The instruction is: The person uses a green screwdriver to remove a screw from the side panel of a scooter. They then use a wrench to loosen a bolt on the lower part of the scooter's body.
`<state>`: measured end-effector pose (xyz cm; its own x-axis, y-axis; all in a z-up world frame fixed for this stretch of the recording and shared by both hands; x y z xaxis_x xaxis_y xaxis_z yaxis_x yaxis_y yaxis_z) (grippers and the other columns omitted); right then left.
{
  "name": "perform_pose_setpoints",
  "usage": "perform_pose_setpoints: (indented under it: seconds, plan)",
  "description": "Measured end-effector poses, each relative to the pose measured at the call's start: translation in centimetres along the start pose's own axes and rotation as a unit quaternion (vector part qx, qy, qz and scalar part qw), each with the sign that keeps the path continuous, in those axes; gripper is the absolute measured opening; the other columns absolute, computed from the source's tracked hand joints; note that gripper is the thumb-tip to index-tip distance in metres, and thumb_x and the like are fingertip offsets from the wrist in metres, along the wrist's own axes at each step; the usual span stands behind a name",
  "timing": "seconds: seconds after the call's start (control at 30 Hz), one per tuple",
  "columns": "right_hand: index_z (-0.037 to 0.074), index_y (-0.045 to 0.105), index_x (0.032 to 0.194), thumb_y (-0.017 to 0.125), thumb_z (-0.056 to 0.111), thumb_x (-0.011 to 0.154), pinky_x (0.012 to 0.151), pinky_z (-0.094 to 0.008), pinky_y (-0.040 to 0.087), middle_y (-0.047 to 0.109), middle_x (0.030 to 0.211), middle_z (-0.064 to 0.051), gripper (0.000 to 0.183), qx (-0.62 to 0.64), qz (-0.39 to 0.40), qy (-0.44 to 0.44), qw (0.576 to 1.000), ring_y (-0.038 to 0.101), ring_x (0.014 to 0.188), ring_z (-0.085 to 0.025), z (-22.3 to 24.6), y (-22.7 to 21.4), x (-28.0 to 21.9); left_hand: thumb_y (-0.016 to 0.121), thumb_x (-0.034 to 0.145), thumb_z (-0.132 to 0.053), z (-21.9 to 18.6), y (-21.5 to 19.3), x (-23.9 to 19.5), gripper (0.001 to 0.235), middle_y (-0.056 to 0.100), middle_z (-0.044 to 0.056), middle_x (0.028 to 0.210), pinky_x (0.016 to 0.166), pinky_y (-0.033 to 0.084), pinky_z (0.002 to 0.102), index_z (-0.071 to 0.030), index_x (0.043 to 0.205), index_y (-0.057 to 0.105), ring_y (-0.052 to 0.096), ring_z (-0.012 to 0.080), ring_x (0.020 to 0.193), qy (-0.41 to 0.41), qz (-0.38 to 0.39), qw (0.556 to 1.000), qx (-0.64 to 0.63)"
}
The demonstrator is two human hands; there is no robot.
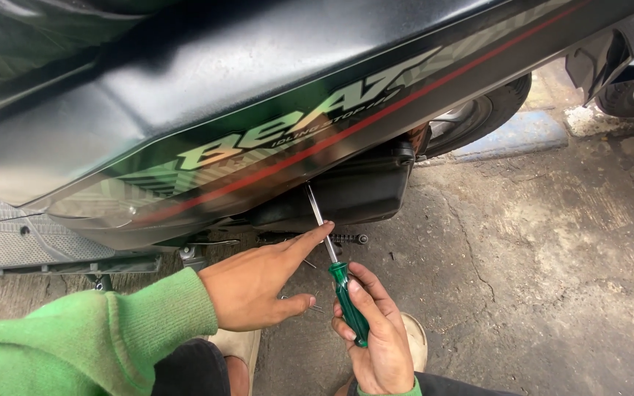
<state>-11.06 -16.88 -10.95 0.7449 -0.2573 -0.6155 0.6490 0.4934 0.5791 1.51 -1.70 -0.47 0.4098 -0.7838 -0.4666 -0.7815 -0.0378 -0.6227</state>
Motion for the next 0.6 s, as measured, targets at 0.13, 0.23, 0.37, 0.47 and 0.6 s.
perform_pose_setpoints:
  seconds: [0.13, 0.23, 0.37, 0.47, 0.6]
  plan:
    - [0.002, 0.067, 0.129, 0.064, 0.009, 0.094, 0.039, -0.025, 0.032, 0.055, 0.083, -0.014, 0.036, 0.007, -0.001, 0.007, 1.000, 0.052, 0.065, -0.022, 0.0, 0.3, -0.1, 0.064, 0.094, -0.034, 0.5, 0.3, 0.1, 0.099, 0.031, 0.020, 0.165, 0.100, 0.048, 0.046, -0.014, 0.166, -0.001, 0.054, 0.0390, 0.133, 0.022, -0.020, 1.000, 0.000]
    - [0.002, 0.062, 0.134, 0.063, 0.018, 0.094, 0.035, -0.025, 0.031, 0.051, 0.085, -0.012, 0.043, -0.012, 0.003, 0.027, 1.000, 0.051, 0.066, -0.019, 0.3, 1.3, -0.8, 0.066, 0.094, -0.031, 0.7, 0.4, 0.2, 0.098, 0.023, 0.016, 0.170, 0.107, 0.043, 0.044, -0.013, 0.165, 0.000, 0.046, 0.0362, 0.141, 0.035, -0.027, 0.999, -0.008]
    - [0.003, 0.062, 0.134, 0.054, 0.027, 0.096, 0.037, -0.025, 0.030, 0.065, 0.119, -0.017, 0.046, -0.034, -0.017, 0.098, 0.994, 0.048, 0.069, -0.021, 1.1, 2.5, -1.6, 0.064, 0.094, -0.033, -0.4, -0.3, -0.2, 0.098, 0.030, 0.016, 0.166, 0.089, 0.053, 0.047, -0.017, 0.166, -0.002, 0.064, 0.0380, 0.118, -0.007, -0.004, 1.000, -0.007]
    - [-0.004, 0.058, 0.132, 0.044, 0.028, 0.095, 0.032, -0.023, 0.022, 0.061, 0.116, -0.019, 0.051, -0.011, 0.006, 0.107, 0.994, 0.040, 0.063, -0.019, 1.0, 2.2, -1.4, 0.064, 0.094, -0.033, -0.5, -0.5, -0.3, 0.098, 0.025, 0.012, 0.170, 0.084, 0.054, 0.047, -0.019, 0.165, -0.002, 0.070, 0.0361, 0.105, -0.019, -0.002, 1.000, -0.005]
    - [-0.006, 0.059, 0.139, 0.053, 0.014, 0.096, 0.031, -0.022, 0.028, 0.067, 0.118, -0.030, 0.049, -0.015, 0.013, 0.043, 0.999, 0.048, 0.062, -0.020, 1.0, 2.1, -1.6, 0.063, 0.094, -0.033, -0.4, -0.4, -0.2, 0.098, 0.025, 0.015, 0.169, 0.089, 0.054, 0.046, -0.016, 0.165, -0.002, 0.066, 0.0363, 0.115, -0.002, -0.006, 1.000, -0.006]
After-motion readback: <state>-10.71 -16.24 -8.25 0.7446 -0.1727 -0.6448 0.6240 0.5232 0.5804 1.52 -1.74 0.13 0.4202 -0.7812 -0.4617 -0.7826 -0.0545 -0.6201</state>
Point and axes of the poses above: each hand's wrist, its own x-axis towards the middle knuckle, its own y-axis out of the palm, z = x × y, the point moved 1 cm from there along x, towards the middle knuckle
